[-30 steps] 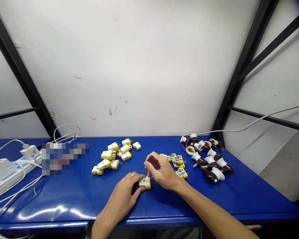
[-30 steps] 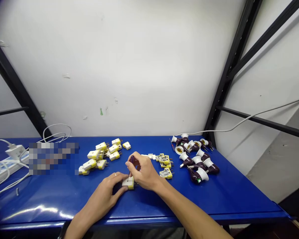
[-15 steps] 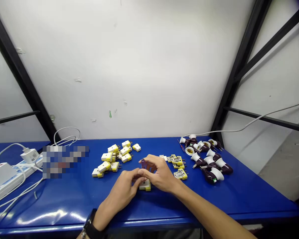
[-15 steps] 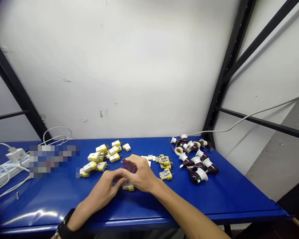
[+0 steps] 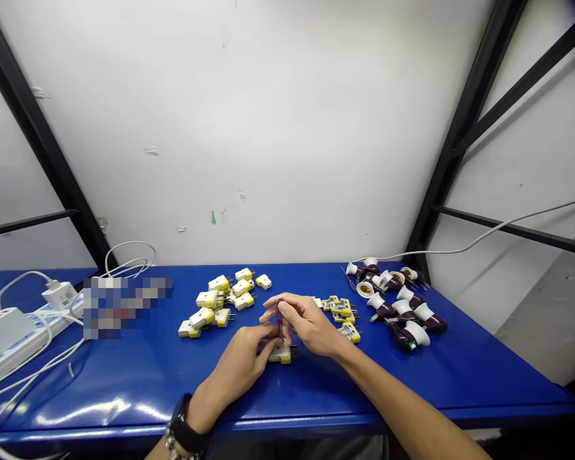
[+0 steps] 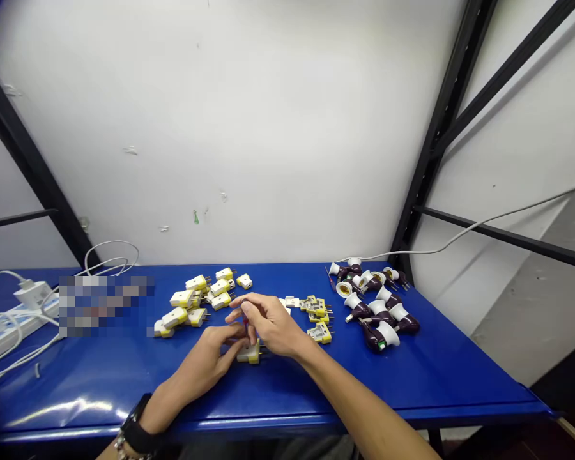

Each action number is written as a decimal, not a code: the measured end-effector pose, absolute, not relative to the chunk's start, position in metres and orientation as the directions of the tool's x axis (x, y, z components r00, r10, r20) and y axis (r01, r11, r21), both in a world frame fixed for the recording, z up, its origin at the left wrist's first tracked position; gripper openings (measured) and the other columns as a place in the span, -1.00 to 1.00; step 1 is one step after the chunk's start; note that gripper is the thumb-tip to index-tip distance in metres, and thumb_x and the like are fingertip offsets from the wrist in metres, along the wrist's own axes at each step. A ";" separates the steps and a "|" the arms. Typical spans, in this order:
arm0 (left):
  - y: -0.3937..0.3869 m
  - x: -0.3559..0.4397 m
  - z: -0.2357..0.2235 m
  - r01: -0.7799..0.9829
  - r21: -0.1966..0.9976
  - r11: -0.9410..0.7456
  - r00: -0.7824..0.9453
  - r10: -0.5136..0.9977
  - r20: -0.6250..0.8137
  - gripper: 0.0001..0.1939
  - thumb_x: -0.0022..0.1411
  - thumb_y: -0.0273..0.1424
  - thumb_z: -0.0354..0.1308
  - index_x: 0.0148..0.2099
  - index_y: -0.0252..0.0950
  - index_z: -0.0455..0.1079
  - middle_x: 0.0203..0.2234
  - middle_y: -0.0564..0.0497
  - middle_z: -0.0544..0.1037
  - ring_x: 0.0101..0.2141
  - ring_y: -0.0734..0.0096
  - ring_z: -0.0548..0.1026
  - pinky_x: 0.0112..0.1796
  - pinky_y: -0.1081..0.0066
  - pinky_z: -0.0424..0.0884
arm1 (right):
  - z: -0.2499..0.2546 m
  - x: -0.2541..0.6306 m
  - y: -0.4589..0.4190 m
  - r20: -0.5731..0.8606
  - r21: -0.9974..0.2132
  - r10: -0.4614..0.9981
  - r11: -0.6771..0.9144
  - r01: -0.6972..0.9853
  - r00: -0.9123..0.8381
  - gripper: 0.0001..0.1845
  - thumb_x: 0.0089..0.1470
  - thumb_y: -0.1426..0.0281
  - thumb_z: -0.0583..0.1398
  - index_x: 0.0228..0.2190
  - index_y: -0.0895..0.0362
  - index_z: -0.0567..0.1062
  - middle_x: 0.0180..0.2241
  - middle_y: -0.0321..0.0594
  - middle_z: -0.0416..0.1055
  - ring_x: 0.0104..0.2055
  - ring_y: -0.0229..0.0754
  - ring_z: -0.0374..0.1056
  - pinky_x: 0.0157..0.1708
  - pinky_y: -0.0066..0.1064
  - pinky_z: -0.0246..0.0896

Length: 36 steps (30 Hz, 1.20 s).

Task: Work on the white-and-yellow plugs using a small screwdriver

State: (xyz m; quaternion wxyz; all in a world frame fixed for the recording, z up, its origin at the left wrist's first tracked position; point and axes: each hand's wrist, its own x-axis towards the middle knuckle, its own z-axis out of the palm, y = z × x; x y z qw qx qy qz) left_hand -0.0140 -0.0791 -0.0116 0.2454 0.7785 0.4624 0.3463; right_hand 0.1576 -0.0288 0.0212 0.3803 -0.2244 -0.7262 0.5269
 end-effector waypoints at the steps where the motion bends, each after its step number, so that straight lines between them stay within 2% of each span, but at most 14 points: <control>1: -0.079 -0.014 -0.013 0.548 0.706 -0.449 0.327 0.892 0.314 -0.78 0.37 -0.43 0.03 -0.23 -0.25 0.52 -0.35 -0.04 0.65 -0.32 0.28 0.59 -0.21 0.40 0.44 | 0.020 0.156 -0.029 0.338 -0.930 0.753 0.358 -0.079 -0.565 -0.53 0.21 -0.01 0.17 -0.13 0.13 0.51 -0.30 -0.19 0.56 -0.62 -0.35 0.27 -0.59 -0.47 0.23; 4: -0.077 -0.013 -0.015 0.539 0.720 -0.436 0.289 0.899 0.328 -0.82 0.34 -0.40 0.09 -0.25 -0.26 0.51 -0.37 -0.04 0.66 -0.33 0.27 0.60 -0.23 0.39 0.47 | 0.017 0.152 -0.032 0.408 -0.896 0.809 0.443 -0.019 -0.423 -0.62 0.13 0.05 0.28 -0.29 0.13 0.53 -0.40 -0.22 0.53 -0.57 -0.30 0.29 -0.58 -0.47 0.22; 6: -0.077 -0.013 -0.016 0.522 0.732 -0.439 0.278 0.898 0.341 -0.83 0.34 -0.39 0.10 -0.25 -0.27 0.51 -0.36 -0.05 0.66 -0.32 0.27 0.61 -0.23 0.39 0.49 | 0.018 0.151 -0.033 0.431 -0.878 0.800 0.478 0.010 -0.418 -0.63 0.22 0.07 0.19 -0.35 0.13 0.52 -0.41 -0.22 0.52 -0.57 -0.31 0.27 -0.58 -0.47 0.19; 10: -0.076 -0.012 -0.015 0.447 0.760 -0.473 0.284 0.880 0.380 -0.76 0.38 -0.38 0.04 -0.20 -0.28 0.54 -0.31 -0.05 0.66 -0.28 0.29 0.61 -0.17 0.37 0.51 | 0.019 0.153 -0.033 0.418 -0.890 0.750 0.450 -0.067 -0.512 -0.55 0.32 0.04 0.04 -0.26 0.11 0.52 -0.33 -0.21 0.50 -0.56 -0.32 0.24 -0.54 -0.45 0.20; 14: -0.074 -0.010 -0.014 0.403 0.800 -0.444 0.259 0.894 0.365 -0.76 0.38 -0.36 0.06 -0.26 -0.31 0.52 -0.41 -0.01 0.64 -0.40 0.35 0.58 -0.29 0.43 0.50 | 0.016 0.153 -0.033 0.398 -0.906 0.749 0.411 -0.099 -0.530 -0.55 0.26 -0.01 0.12 -0.17 0.12 0.50 -0.31 -0.24 0.46 -0.56 -0.35 0.21 -0.54 -0.47 0.18; 16: -0.074 -0.009 -0.014 0.391 0.816 -0.426 0.237 0.903 0.358 -0.82 0.34 -0.35 0.12 -0.25 -0.31 0.50 -0.41 0.00 0.63 -0.39 0.35 0.58 -0.32 0.45 0.49 | 0.015 0.152 -0.033 0.409 -0.899 0.769 0.432 -0.073 -0.492 -0.58 0.24 0.02 0.16 -0.18 0.13 0.48 -0.36 -0.26 0.45 -0.56 -0.34 0.21 -0.55 -0.48 0.16; 19: -0.075 -0.009 -0.014 0.377 0.819 -0.432 0.240 0.900 0.364 -0.85 0.33 -0.37 0.14 -0.20 -0.31 0.52 -0.34 -0.01 0.65 -0.32 0.32 0.59 -0.27 0.45 0.50 | 0.016 0.152 -0.034 0.420 -0.889 0.765 0.456 -0.050 -0.489 -0.56 0.30 0.03 0.08 -0.26 0.14 0.49 -0.41 -0.26 0.41 -0.54 -0.33 0.21 -0.53 -0.47 0.15; 22: -0.075 -0.010 -0.015 0.395 0.803 -0.446 0.262 0.893 0.367 -0.79 0.36 -0.39 0.10 -0.22 -0.29 0.57 -0.37 0.01 0.66 -0.35 0.36 0.58 -0.25 0.44 0.48 | 0.017 0.153 -0.035 0.426 -0.882 0.725 0.466 -0.069 -0.541 -0.51 0.33 0.01 0.02 -0.22 0.14 0.51 -0.33 -0.24 0.40 -0.52 -0.33 0.20 -0.52 -0.46 0.15; 26: -0.073 -0.010 -0.016 0.467 0.767 -0.440 0.197 0.897 0.395 -0.84 0.28 -0.36 0.21 -0.31 -0.31 0.55 -0.47 0.03 0.62 -0.45 0.39 0.52 -0.39 0.47 0.41 | 0.016 0.152 -0.036 0.404 -0.888 0.738 0.458 -0.038 -0.540 -0.59 0.27 0.05 0.13 -0.13 0.14 0.46 -0.36 -0.28 0.37 -0.47 -0.31 0.22 -0.50 -0.48 0.14; 30: -0.073 -0.011 -0.014 0.484 0.733 -0.478 0.204 0.876 0.437 -0.84 0.31 -0.37 0.18 -0.21 -0.30 0.56 -0.37 0.00 0.65 -0.36 0.35 0.55 -0.29 0.43 0.44 | 0.014 0.152 -0.036 0.417 -0.879 0.764 0.477 -0.003 -0.492 -0.62 0.32 0.10 0.08 -0.23 0.16 0.48 -0.39 -0.26 0.38 -0.41 -0.27 0.27 -0.43 -0.46 0.20; 32: -0.073 -0.011 -0.014 0.484 0.723 -0.493 0.223 0.869 0.443 -0.81 0.34 -0.39 0.13 -0.22 -0.28 0.58 -0.36 0.01 0.66 -0.36 0.36 0.55 -0.25 0.41 0.44 | 0.013 0.152 -0.035 0.414 -0.879 0.755 0.477 -0.006 -0.509 -0.63 0.32 0.12 0.08 -0.16 0.15 0.49 -0.33 -0.23 0.39 -0.41 -0.28 0.26 -0.44 -0.46 0.20; 36: -0.073 -0.011 -0.015 0.496 0.735 -0.463 0.175 0.882 0.437 -0.84 0.30 -0.37 0.19 -0.32 -0.28 0.54 -0.47 0.05 0.62 -0.45 0.41 0.51 -0.35 0.45 0.40 | 0.013 0.152 -0.033 0.407 -0.892 0.767 0.451 -0.035 -0.496 -0.65 0.27 0.14 0.16 -0.04 0.10 0.44 -0.27 -0.26 0.35 -0.46 -0.33 0.26 -0.48 -0.48 0.20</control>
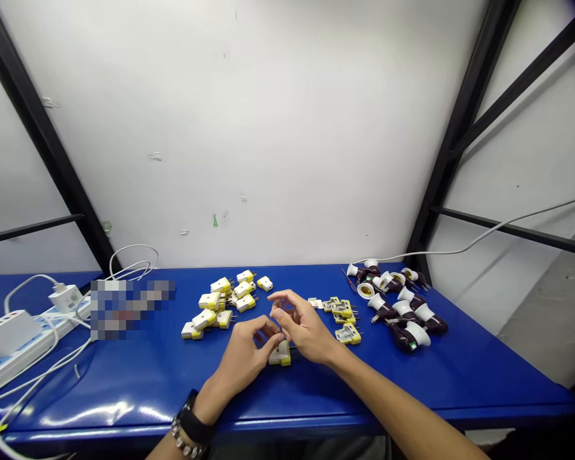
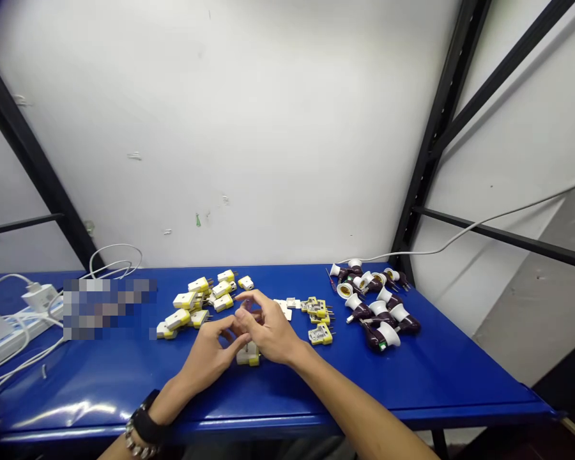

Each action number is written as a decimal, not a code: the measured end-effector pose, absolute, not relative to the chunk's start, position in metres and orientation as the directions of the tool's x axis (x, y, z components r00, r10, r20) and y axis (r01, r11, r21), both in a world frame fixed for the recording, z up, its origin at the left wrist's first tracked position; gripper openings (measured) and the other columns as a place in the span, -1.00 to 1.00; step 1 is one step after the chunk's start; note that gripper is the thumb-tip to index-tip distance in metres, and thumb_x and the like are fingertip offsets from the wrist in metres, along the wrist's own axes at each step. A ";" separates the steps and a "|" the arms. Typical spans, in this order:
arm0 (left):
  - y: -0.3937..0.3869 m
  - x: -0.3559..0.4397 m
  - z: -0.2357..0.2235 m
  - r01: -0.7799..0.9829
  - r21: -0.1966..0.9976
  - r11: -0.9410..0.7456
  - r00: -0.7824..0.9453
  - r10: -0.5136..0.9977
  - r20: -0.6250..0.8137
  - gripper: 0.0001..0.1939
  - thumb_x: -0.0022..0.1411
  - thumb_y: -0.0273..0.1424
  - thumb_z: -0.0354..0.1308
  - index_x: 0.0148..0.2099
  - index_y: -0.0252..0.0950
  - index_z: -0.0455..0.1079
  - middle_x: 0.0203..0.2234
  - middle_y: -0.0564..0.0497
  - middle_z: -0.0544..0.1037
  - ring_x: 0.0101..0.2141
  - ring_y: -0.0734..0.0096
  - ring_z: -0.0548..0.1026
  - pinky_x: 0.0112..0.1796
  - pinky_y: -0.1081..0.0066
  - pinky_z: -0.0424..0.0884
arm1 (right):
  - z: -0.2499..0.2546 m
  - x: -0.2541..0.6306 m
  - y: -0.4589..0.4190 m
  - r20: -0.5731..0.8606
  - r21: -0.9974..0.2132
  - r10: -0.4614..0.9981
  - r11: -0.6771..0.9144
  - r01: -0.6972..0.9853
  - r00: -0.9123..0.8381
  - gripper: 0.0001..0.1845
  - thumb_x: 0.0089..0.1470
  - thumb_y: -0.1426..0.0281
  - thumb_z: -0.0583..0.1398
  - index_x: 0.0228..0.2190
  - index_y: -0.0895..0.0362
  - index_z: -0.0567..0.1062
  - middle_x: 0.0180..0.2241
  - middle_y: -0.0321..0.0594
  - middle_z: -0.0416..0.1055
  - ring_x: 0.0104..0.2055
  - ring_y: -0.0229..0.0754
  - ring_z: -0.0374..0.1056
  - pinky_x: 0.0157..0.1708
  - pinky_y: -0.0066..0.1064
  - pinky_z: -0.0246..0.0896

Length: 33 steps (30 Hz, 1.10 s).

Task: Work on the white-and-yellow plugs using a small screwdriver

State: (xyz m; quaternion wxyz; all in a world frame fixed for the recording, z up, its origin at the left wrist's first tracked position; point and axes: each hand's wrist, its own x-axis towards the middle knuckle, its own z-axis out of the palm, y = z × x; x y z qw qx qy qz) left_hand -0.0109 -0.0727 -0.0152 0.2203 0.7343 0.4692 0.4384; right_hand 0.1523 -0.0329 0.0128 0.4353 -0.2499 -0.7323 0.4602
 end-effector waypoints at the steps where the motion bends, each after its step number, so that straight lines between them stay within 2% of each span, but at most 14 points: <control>1: -0.073 -0.011 -0.015 0.496 0.740 -0.455 0.160 0.885 0.437 -0.86 0.28 -0.36 0.21 -0.32 -0.28 0.53 -0.47 0.06 0.61 -0.46 0.41 0.50 -0.37 0.46 0.39 | 0.013 0.152 -0.033 0.407 -0.896 0.779 0.442 -0.042 -0.477 -0.66 0.26 0.15 0.18 -0.06 0.11 0.44 -0.28 -0.27 0.35 -0.47 -0.34 0.25 -0.48 -0.48 0.20; 4: -0.074 -0.011 -0.015 0.488 0.740 -0.462 0.178 0.883 0.433 -0.89 0.29 -0.37 0.20 -0.24 -0.27 0.53 -0.38 0.04 0.63 -0.38 0.38 0.52 -0.32 0.44 0.40 | 0.016 0.152 -0.033 0.391 -0.908 0.798 0.416 -0.050 -0.458 -0.67 0.26 0.12 0.16 -0.15 0.13 0.46 -0.34 -0.28 0.37 -0.51 -0.34 0.23 -0.50 -0.48 0.18; 6: -0.075 -0.012 -0.015 0.479 0.731 -0.486 0.225 0.873 0.433 -0.85 0.32 -0.40 0.15 -0.21 -0.26 0.56 -0.35 0.03 0.65 -0.35 0.37 0.53 -0.26 0.42 0.40 | 0.018 0.153 -0.033 0.373 -0.916 0.778 0.397 -0.066 -0.506 -0.61 0.28 0.08 0.11 -0.16 0.15 0.49 -0.35 -0.27 0.38 -0.52 -0.35 0.21 -0.50 -0.48 0.16; 9: -0.074 -0.013 -0.015 0.492 0.723 -0.486 0.226 0.873 0.432 -0.82 0.32 -0.40 0.15 -0.29 -0.26 0.57 -0.43 0.06 0.64 -0.42 0.40 0.50 -0.29 0.43 0.38 | 0.018 0.153 -0.034 0.356 -0.924 0.728 0.367 -0.105 -0.585 -0.55 0.28 0.05 0.09 -0.10 0.15 0.51 -0.29 -0.25 0.39 -0.53 -0.38 0.17 -0.50 -0.48 0.15; 12: -0.073 -0.012 -0.017 0.529 0.725 -0.441 0.163 0.891 0.424 -0.84 0.25 -0.33 0.26 -0.36 -0.28 0.52 -0.50 0.07 0.60 -0.48 0.41 0.46 -0.38 0.45 0.34 | 0.016 0.153 -0.034 0.354 -0.925 0.745 0.370 -0.090 -0.566 -0.61 0.23 0.10 0.19 -0.08 0.13 0.49 -0.31 -0.27 0.40 -0.44 -0.31 0.28 -0.44 -0.46 0.21; 14: -0.072 -0.012 -0.017 0.542 0.714 -0.442 0.169 0.890 0.423 -0.85 0.25 -0.32 0.25 -0.32 -0.29 0.52 -0.46 0.05 0.61 -0.45 0.38 0.47 -0.36 0.44 0.34 | 0.015 0.152 -0.033 0.350 -0.926 0.768 0.371 -0.072 -0.536 -0.67 0.23 0.15 0.20 -0.14 0.14 0.49 -0.37 -0.27 0.42 -0.39 -0.26 0.34 -0.40 -0.45 0.24; 18: -0.072 -0.012 -0.018 0.544 0.696 -0.469 0.206 0.878 0.431 -0.80 0.34 -0.35 0.14 -0.30 -0.26 0.55 -0.44 0.04 0.62 -0.42 0.37 0.48 -0.30 0.41 0.35 | 0.017 0.152 -0.033 0.330 -0.936 0.768 0.343 -0.082 -0.548 -0.66 0.25 0.15 0.15 -0.15 0.16 0.48 -0.35 -0.26 0.44 -0.51 -0.34 0.25 -0.49 -0.46 0.21; 21: -0.071 -0.012 -0.017 0.557 0.707 -0.437 0.163 0.892 0.422 -0.80 0.29 -0.31 0.21 -0.36 -0.27 0.52 -0.49 0.05 0.60 -0.46 0.38 0.47 -0.34 0.42 0.33 | 0.018 0.153 -0.033 0.344 -0.930 0.765 0.356 -0.086 -0.545 -0.65 0.23 0.14 0.18 -0.12 0.15 0.47 -0.34 -0.27 0.43 -0.52 -0.35 0.24 -0.49 -0.47 0.21; 24: -0.074 -0.014 -0.015 0.585 0.703 -0.404 0.151 0.906 0.395 -0.86 0.20 -0.29 0.29 -0.23 -0.24 0.53 -0.37 0.04 0.62 -0.36 0.32 0.52 -0.30 0.40 0.37 | 0.018 0.152 -0.032 0.356 -0.928 0.787 0.360 -0.093 -0.504 -0.67 0.25 0.13 0.17 -0.19 0.15 0.45 -0.40 -0.30 0.42 -0.56 -0.37 0.22 -0.54 -0.49 0.17; 27: -0.078 -0.017 -0.013 0.634 0.672 -0.383 0.212 0.922 0.325 -0.67 0.07 -0.30 0.38 -0.08 -0.18 0.52 -0.21 0.03 0.62 -0.23 0.25 0.53 -0.19 0.36 0.40 | 0.017 0.151 -0.030 0.375 -0.925 0.808 0.361 -0.121 -0.454 -0.66 0.25 0.11 0.16 -0.23 0.14 0.44 -0.42 -0.32 0.41 -0.60 -0.39 0.21 -0.57 -0.50 0.15; 29: -0.081 -0.020 -0.011 0.671 0.650 -0.356 0.237 0.934 0.267 -0.62 0.03 -0.30 0.39 -0.06 -0.16 0.52 -0.19 0.03 0.62 -0.21 0.22 0.53 -0.17 0.34 0.40 | 0.017 0.152 -0.029 0.387 -0.922 0.818 0.356 -0.153 -0.425 -0.65 0.24 0.09 0.17 -0.22 0.14 0.44 -0.41 -0.31 0.41 -0.60 -0.38 0.24 -0.61 -0.50 0.13; 33: -0.085 -0.026 -0.008 0.714 0.625 -0.316 0.236 0.949 0.210 -0.71 0.10 -0.26 0.34 -0.09 -0.17 0.56 -0.19 0.00 0.62 -0.19 0.20 0.53 -0.15 0.32 0.39 | 0.018 0.152 -0.026 0.390 -0.920 0.842 0.341 -0.193 -0.373 -0.63 0.23 0.06 0.16 -0.22 0.13 0.43 -0.42 -0.30 0.42 -0.61 -0.35 0.29 -0.68 -0.53 0.08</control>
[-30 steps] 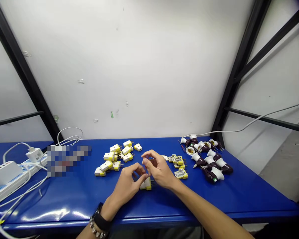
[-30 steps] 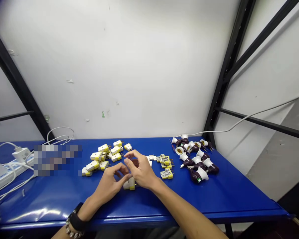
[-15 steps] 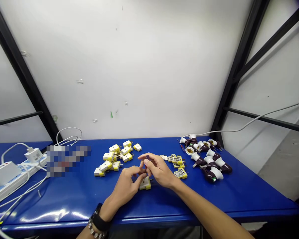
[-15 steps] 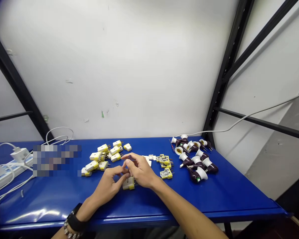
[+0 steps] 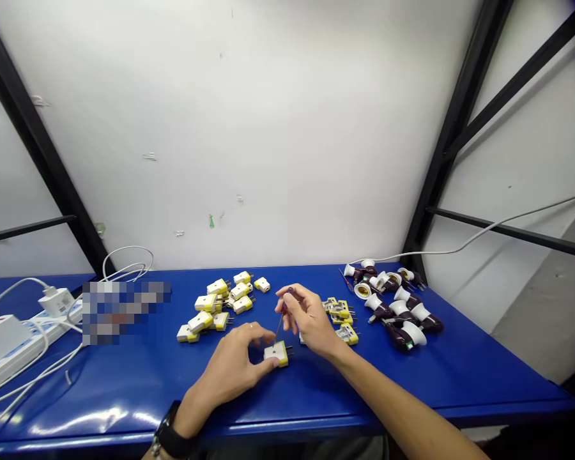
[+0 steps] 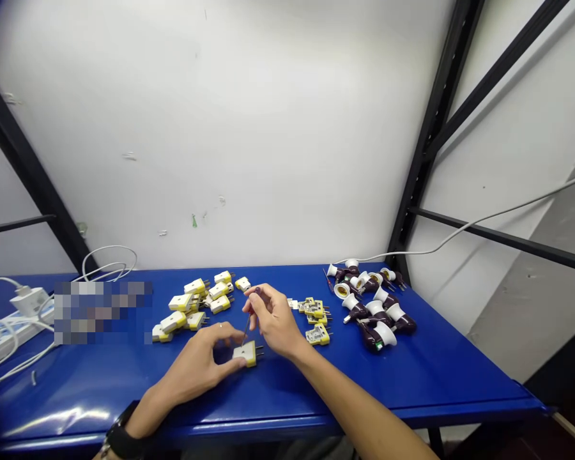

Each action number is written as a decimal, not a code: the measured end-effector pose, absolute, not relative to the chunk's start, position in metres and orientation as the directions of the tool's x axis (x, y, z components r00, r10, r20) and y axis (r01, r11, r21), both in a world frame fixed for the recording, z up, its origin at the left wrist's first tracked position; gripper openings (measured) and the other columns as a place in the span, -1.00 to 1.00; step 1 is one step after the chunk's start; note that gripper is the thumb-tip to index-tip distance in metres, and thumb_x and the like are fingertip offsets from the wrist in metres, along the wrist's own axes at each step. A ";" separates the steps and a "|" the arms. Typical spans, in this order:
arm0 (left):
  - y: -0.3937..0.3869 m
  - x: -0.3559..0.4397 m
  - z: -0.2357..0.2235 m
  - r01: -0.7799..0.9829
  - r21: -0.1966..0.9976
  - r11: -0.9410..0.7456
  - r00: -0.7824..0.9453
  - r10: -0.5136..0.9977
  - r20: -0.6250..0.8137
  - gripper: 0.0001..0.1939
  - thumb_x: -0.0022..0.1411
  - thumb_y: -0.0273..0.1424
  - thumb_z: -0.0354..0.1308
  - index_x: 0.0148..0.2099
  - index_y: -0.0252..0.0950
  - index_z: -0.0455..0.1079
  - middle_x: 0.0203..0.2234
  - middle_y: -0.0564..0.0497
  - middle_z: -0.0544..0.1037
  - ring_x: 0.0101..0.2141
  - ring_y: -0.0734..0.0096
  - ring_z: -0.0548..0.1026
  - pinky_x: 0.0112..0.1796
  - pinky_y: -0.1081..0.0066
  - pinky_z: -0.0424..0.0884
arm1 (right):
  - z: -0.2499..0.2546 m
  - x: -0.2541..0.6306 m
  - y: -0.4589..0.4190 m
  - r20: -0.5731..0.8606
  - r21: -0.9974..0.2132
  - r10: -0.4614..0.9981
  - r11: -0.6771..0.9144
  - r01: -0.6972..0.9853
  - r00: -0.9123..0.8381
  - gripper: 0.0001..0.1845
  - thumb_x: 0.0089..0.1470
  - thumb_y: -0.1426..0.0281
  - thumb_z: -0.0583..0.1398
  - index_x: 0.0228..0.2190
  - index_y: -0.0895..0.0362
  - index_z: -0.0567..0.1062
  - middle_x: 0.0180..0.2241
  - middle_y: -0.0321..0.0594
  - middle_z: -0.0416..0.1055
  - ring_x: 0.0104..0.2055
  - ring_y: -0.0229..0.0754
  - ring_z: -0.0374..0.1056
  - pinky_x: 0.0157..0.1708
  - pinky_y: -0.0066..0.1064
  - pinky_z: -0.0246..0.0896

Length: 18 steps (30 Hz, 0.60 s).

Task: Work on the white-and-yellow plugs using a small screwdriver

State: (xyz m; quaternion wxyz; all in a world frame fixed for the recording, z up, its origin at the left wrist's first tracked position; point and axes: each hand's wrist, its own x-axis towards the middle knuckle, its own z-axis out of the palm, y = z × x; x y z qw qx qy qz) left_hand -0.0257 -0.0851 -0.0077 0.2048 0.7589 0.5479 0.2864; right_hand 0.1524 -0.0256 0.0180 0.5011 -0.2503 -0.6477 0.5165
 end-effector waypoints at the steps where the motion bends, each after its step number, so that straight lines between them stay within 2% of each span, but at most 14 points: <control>1: -0.086 -0.027 -0.007 0.724 0.615 -0.313 0.242 0.950 0.199 -0.71 0.11 -0.25 0.34 -0.09 -0.16 0.57 -0.19 0.01 0.62 -0.19 0.20 0.53 -0.14 0.32 0.38 | 0.019 0.153 -0.025 0.391 -0.919 0.847 0.343 -0.193 -0.359 -0.62 0.23 0.05 0.16 -0.23 0.14 0.43 -0.42 -0.29 0.42 -0.61 -0.35 0.30 -0.68 -0.53 0.08; 5: -0.086 -0.030 -0.004 0.745 0.587 -0.318 0.266 0.948 0.176 -0.71 0.12 -0.27 0.34 -0.07 -0.11 0.59 -0.21 0.02 0.62 -0.18 0.18 0.53 -0.12 0.30 0.36 | 0.022 0.155 -0.023 0.410 -0.911 0.856 0.368 -0.186 -0.313 -0.61 0.22 0.05 0.17 -0.23 0.14 0.44 -0.42 -0.28 0.42 -0.60 -0.33 0.31 -0.68 -0.52 0.08; 8: -0.085 -0.031 -0.003 0.712 0.622 -0.326 0.257 0.945 0.201 -0.73 0.15 -0.28 0.31 -0.06 -0.12 0.59 -0.22 0.02 0.62 -0.20 0.22 0.52 -0.12 0.32 0.36 | 0.025 0.161 -0.022 0.464 -0.885 0.854 0.438 -0.159 -0.233 -0.63 0.25 0.07 0.14 -0.24 0.14 0.44 -0.44 -0.30 0.39 -0.61 -0.35 0.22 -0.64 -0.49 0.08; 12: -0.082 -0.034 -0.006 0.646 0.686 -0.335 0.299 0.938 0.176 -0.73 0.14 -0.30 0.31 -0.08 -0.14 0.58 -0.22 0.02 0.62 -0.20 0.22 0.52 -0.16 0.35 0.39 | 0.030 0.171 -0.024 0.557 -0.822 0.816 0.568 0.038 -0.151 -0.67 0.31 0.14 0.08 -0.22 0.14 0.46 -0.49 -0.34 0.30 -0.55 -0.31 0.15 -0.54 -0.46 0.07; 15: -0.081 -0.035 -0.009 0.642 0.700 -0.313 0.293 0.944 0.153 -0.71 0.14 -0.29 0.32 -0.06 -0.15 0.57 -0.19 0.01 0.62 -0.18 0.21 0.51 -0.16 0.34 0.39 | 0.031 0.175 -0.026 0.533 -0.751 0.793 0.604 0.266 -0.296 -0.68 0.33 0.19 0.07 -0.29 0.13 0.49 -0.54 -0.36 0.28 -0.52 -0.29 0.15 -0.50 -0.45 0.04; 18: -0.081 -0.037 -0.009 0.663 0.686 -0.300 0.281 0.949 0.144 -0.68 0.13 -0.27 0.33 -0.05 -0.16 0.56 -0.20 -0.01 0.62 -0.19 0.20 0.50 -0.18 0.34 0.39 | 0.028 0.177 -0.027 0.368 -0.599 0.735 0.656 0.459 -0.570 -0.70 0.22 0.16 0.20 -0.35 0.12 0.57 -0.54 -0.34 0.36 -0.51 -0.28 0.20 -0.46 -0.44 0.01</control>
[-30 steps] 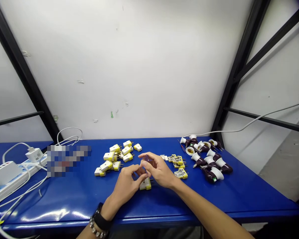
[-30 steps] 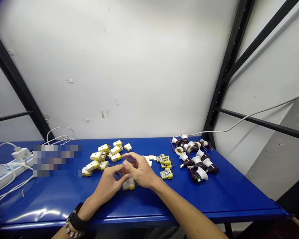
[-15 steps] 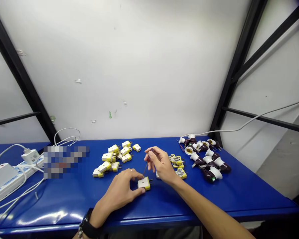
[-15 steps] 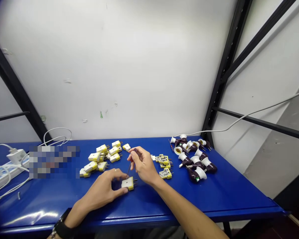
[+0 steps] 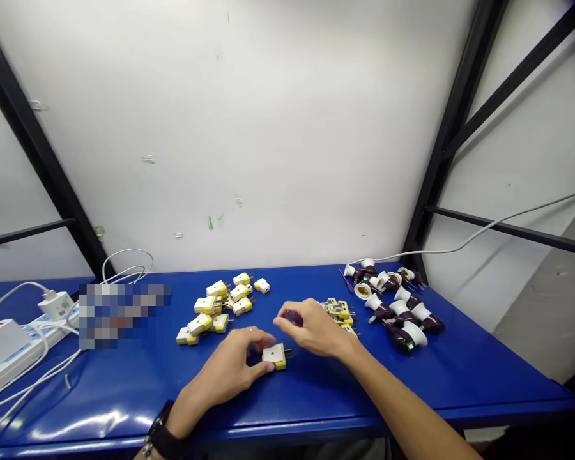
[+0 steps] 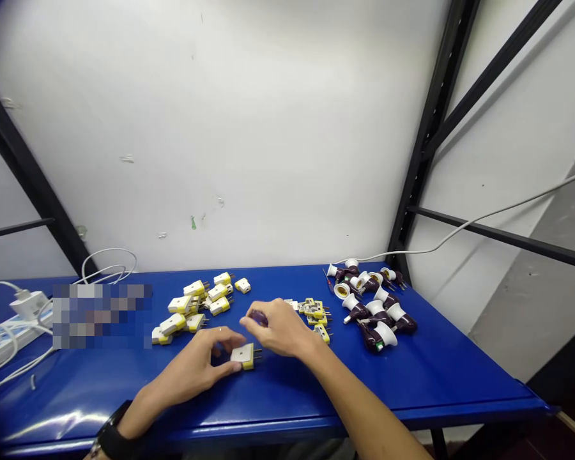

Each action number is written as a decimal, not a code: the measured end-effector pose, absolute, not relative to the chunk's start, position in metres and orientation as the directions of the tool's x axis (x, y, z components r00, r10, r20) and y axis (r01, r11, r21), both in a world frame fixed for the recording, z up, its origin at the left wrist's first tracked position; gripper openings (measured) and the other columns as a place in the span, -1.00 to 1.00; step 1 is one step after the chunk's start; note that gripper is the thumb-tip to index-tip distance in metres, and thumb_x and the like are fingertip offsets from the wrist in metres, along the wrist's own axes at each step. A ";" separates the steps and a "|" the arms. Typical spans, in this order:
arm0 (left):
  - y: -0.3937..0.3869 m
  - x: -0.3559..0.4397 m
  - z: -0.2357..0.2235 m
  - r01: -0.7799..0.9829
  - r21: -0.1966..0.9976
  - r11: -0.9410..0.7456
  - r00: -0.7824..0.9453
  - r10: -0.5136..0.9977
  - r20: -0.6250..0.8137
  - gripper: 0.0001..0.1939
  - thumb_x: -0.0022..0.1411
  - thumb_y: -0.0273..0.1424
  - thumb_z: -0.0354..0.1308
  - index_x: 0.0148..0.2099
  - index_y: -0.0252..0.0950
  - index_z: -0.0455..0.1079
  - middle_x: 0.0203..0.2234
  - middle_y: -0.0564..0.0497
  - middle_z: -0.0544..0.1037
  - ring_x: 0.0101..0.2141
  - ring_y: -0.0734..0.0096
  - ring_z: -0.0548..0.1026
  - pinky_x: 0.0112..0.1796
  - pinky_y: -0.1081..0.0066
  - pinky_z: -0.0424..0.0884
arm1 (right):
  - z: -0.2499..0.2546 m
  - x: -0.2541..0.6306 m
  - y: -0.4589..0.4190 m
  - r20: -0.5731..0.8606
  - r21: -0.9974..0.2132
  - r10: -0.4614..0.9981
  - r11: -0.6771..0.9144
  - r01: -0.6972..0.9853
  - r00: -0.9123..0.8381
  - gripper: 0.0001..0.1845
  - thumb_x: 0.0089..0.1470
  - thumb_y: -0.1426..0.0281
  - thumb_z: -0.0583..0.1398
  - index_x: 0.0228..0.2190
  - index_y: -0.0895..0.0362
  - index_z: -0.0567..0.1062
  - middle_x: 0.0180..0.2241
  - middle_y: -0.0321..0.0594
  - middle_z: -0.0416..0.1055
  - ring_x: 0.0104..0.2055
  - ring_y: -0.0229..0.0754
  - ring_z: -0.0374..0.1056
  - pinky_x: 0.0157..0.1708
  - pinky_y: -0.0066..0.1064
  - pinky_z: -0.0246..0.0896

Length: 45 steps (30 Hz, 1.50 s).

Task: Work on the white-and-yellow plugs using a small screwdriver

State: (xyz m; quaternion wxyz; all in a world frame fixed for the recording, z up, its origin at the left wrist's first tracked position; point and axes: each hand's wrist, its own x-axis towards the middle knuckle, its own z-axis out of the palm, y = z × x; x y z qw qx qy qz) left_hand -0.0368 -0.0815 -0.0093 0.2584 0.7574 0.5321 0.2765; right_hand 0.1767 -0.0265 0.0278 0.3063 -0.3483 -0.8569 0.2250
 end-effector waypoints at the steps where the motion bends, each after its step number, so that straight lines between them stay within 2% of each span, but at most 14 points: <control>1: -0.082 -0.037 -0.008 0.671 0.675 -0.308 0.288 0.946 0.147 -0.69 0.13 -0.26 0.33 -0.05 -0.16 0.56 -0.21 -0.01 0.62 -0.19 0.20 0.50 -0.18 0.34 0.38 | 0.026 0.177 -0.026 0.301 -0.538 0.707 0.680 0.498 -0.640 -0.69 0.14 0.12 0.27 -0.33 0.12 0.60 -0.52 -0.31 0.41 -0.48 -0.25 0.24 -0.45 -0.43 0.01; 4: -0.082 -0.039 -0.003 0.676 0.650 -0.348 0.323 0.932 0.163 -0.74 0.15 -0.26 0.33 -0.08 -0.15 0.58 -0.22 0.00 0.62 -0.21 0.22 0.50 -0.18 0.36 0.36 | 0.018 0.177 -0.026 0.130 -0.404 0.659 0.717 0.568 -0.741 -0.49 -0.10 -0.02 0.39 -0.26 0.12 0.64 -0.44 -0.20 0.53 -0.36 -0.12 0.36 -0.43 -0.42 0.02; 8: -0.083 -0.038 0.002 0.674 0.640 -0.370 0.349 0.922 0.166 -0.80 0.18 -0.31 0.30 -0.12 -0.15 0.59 -0.25 0.03 0.62 -0.25 0.27 0.51 -0.21 0.38 0.35 | 0.014 0.176 -0.027 0.020 -0.347 0.668 0.702 0.622 -0.744 -0.50 -0.11 -0.05 0.37 -0.33 0.12 0.65 -0.46 -0.15 0.56 -0.37 -0.09 0.41 -0.46 -0.43 0.03; 14: -0.086 -0.038 0.002 0.668 0.659 -0.347 0.323 0.932 0.163 -0.76 0.26 -0.22 0.22 -0.09 -0.18 0.56 -0.29 0.01 0.62 -0.30 0.27 0.51 -0.26 0.39 0.38 | 0.023 0.175 -0.031 0.014 -0.321 0.707 0.673 0.666 -0.707 -0.58 -0.20 0.02 0.42 -0.45 0.11 0.63 -0.49 -0.17 0.56 -0.38 -0.08 0.42 -0.48 -0.42 0.03; 19: -0.063 -0.039 0.003 0.631 0.684 -0.366 0.341 0.923 0.179 -0.69 0.36 -0.19 0.07 -0.08 -0.22 0.57 -0.29 -0.02 0.64 -0.29 0.28 0.54 -0.28 0.40 0.38 | 0.029 0.180 -0.030 0.010 -0.342 0.716 0.658 0.670 -0.698 -0.62 -0.25 0.08 0.45 -0.48 0.12 0.63 -0.56 -0.22 0.51 -0.45 -0.14 0.37 -0.52 -0.43 0.00; 21: -0.044 -0.036 0.000 0.641 0.664 -0.386 0.373 0.912 0.171 -0.67 0.37 -0.22 0.04 -0.14 -0.26 0.58 -0.33 -0.03 0.65 -0.31 0.27 0.55 -0.27 0.39 0.38 | 0.029 0.182 -0.030 0.003 -0.356 0.721 0.649 0.673 -0.693 -0.63 -0.25 0.10 0.45 -0.47 0.12 0.63 -0.56 -0.24 0.49 -0.46 -0.15 0.36 -0.52 -0.44 0.01; 25: -0.005 -0.026 -0.007 0.680 0.629 -0.378 0.371 0.917 0.150 -0.61 0.36 -0.24 -0.02 -0.31 -0.33 0.56 -0.55 -0.01 0.57 -0.50 0.32 0.48 -0.44 0.41 0.28 | 0.026 0.183 -0.028 0.002 -0.347 0.713 0.658 0.668 -0.701 -0.62 -0.25 0.09 0.45 -0.46 0.12 0.63 -0.56 -0.25 0.48 -0.46 -0.16 0.35 -0.51 -0.44 0.02; 30: 0.012 -0.018 -0.003 0.691 0.604 -0.397 0.319 0.917 0.238 -0.58 0.36 -0.23 -0.02 -0.45 -0.31 0.46 -0.63 0.05 0.46 -0.56 0.38 0.37 -0.48 0.42 0.16 | 0.024 0.182 -0.027 0.012 -0.341 0.702 0.672 0.657 -0.712 -0.62 -0.24 0.07 0.45 -0.49 0.12 0.61 -0.59 -0.28 0.45 -0.49 -0.19 0.29 -0.53 -0.44 -0.05; 34: 0.014 -0.012 0.009 0.688 0.597 -0.413 0.291 0.910 0.294 -0.59 0.39 -0.21 -0.05 -0.31 -0.32 0.54 -0.51 -0.01 0.57 -0.47 0.32 0.45 -0.41 0.40 0.26 | 0.029 0.184 -0.028 0.047 -0.358 0.708 0.670 0.650 -0.704 -0.66 -0.22 0.12 0.44 -0.48 0.12 0.62 -0.62 -0.31 0.41 -0.54 -0.23 0.24 -0.53 -0.43 -0.06; 38: 0.020 0.007 0.013 0.701 0.574 -0.423 0.302 0.905 0.299 -0.62 0.35 -0.23 0.00 -0.16 -0.31 0.60 -0.30 -0.09 0.67 -0.32 0.23 0.56 -0.30 0.37 0.37 | 0.043 0.201 -0.022 0.123 -0.411 0.790 0.592 0.694 -0.601 -0.67 -0.18 0.12 0.40 -0.44 0.12 0.62 -0.56 -0.32 0.44 -0.53 -0.25 0.24 -0.52 -0.43 -0.05; 41: 0.023 0.025 0.008 0.721 0.542 -0.431 0.325 0.902 0.284 -0.67 0.33 -0.25 0.06 -0.17 -0.27 0.63 -0.30 -0.10 0.69 -0.31 0.18 0.58 -0.29 0.35 0.39 | 0.053 0.227 -0.011 0.196 -0.394 0.869 0.494 0.775 -0.454 -0.68 -0.13 0.12 0.36 -0.42 0.11 0.60 -0.50 -0.27 0.48 -0.43 -0.18 0.34 -0.45 -0.43 0.03; 44: 0.024 0.032 0.004 0.742 0.508 -0.439 0.333 0.898 0.288 -0.71 0.33 -0.27 0.09 -0.13 -0.24 0.63 -0.26 -0.10 0.69 -0.28 0.15 0.59 -0.24 0.32 0.40 | 0.056 0.254 0.002 0.282 -0.346 0.937 0.302 0.888 -0.209 -0.67 -0.07 0.13 0.32 -0.34 0.12 0.60 -0.35 -0.16 0.54 -0.27 -0.07 0.41 -0.38 -0.40 0.09; 45: 0.024 0.031 0.004 0.748 0.498 -0.438 0.330 0.897 0.293 -0.71 0.35 -0.28 0.09 -0.11 -0.23 0.63 -0.22 -0.10 0.69 -0.26 0.15 0.59 -0.21 0.31 0.40 | 0.056 0.262 0.006 0.269 -0.322 0.952 0.234 0.918 -0.148 -0.66 -0.08 0.12 0.32 -0.34 0.13 0.58 -0.33 -0.13 0.54 -0.26 -0.05 0.42 -0.37 -0.39 0.09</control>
